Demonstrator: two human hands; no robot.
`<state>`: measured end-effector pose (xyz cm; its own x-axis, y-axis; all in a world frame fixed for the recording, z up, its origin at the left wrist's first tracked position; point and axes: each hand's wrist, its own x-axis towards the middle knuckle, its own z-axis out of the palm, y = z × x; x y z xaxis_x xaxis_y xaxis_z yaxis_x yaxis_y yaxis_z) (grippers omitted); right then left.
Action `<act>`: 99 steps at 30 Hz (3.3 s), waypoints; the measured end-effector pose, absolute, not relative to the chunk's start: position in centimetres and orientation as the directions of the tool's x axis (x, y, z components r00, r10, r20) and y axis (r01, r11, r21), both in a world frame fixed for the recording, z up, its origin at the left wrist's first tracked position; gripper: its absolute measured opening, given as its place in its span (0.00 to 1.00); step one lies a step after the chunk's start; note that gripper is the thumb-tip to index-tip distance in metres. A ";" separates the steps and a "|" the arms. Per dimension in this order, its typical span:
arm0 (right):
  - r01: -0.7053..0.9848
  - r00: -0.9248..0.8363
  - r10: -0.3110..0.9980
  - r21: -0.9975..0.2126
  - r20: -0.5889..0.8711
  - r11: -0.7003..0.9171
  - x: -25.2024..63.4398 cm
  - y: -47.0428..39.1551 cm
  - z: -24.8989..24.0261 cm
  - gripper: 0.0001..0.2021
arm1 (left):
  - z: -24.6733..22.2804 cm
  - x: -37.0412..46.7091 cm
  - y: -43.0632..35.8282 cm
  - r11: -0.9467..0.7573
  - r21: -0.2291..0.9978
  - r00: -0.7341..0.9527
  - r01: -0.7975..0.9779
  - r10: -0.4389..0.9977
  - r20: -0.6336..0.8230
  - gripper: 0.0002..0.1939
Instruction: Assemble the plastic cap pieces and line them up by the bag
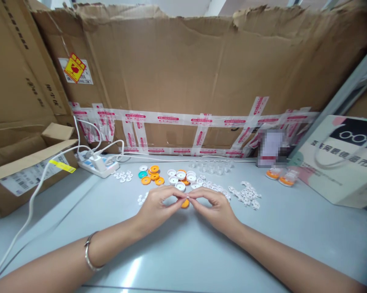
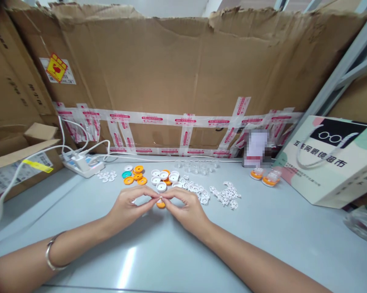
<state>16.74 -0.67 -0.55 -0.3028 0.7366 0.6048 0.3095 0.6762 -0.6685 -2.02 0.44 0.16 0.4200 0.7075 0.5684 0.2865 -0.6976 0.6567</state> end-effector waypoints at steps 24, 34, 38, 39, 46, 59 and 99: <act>0.569 -0.711 0.453 0.060 0.538 0.820 18.7 1.5 -2.1 0.07 | -0.7 -4.7 2.7 -0.849 0.214 0.811 0.484 0.526 0.255 0.14; 0.566 -0.752 0.439 0.141 0.492 0.812 18.6 1.4 -1.8 0.08 | -0.8 -4.7 2.6 -0.859 0.211 0.812 0.466 0.510 0.283 0.14; 0.566 -0.755 0.444 0.139 0.482 0.812 18.6 1.3 -1.7 0.09 | -0.8 -4.7 2.5 -0.858 0.219 0.809 0.464 0.512 0.289 0.14; 0.569 -0.753 0.447 0.135 0.483 0.811 18.6 1.3 -1.8 0.09 | -0.8 -4.7 2.5 -0.860 0.219 0.808 0.462 0.509 0.296 0.14; 0.568 -0.741 0.480 0.057 0.470 0.821 18.8 1.4 -2.1 0.08 | -0.7 -4.6 2.5 -0.869 0.219 0.813 0.444 0.493 0.310 0.14; 0.592 -0.732 0.515 0.042 0.447 0.805 18.8 1.3 -2.0 0.09 | -0.9 -4.7 2.6 -0.870 0.219 0.807 0.442 0.492 0.327 0.14; 0.085 -0.210 0.942 -0.955 0.261 0.283 16.6 -0.1 -0.3 0.17 | -0.8 -2.6 4.5 -0.058 0.993 0.587 -0.099 0.803 0.106 0.13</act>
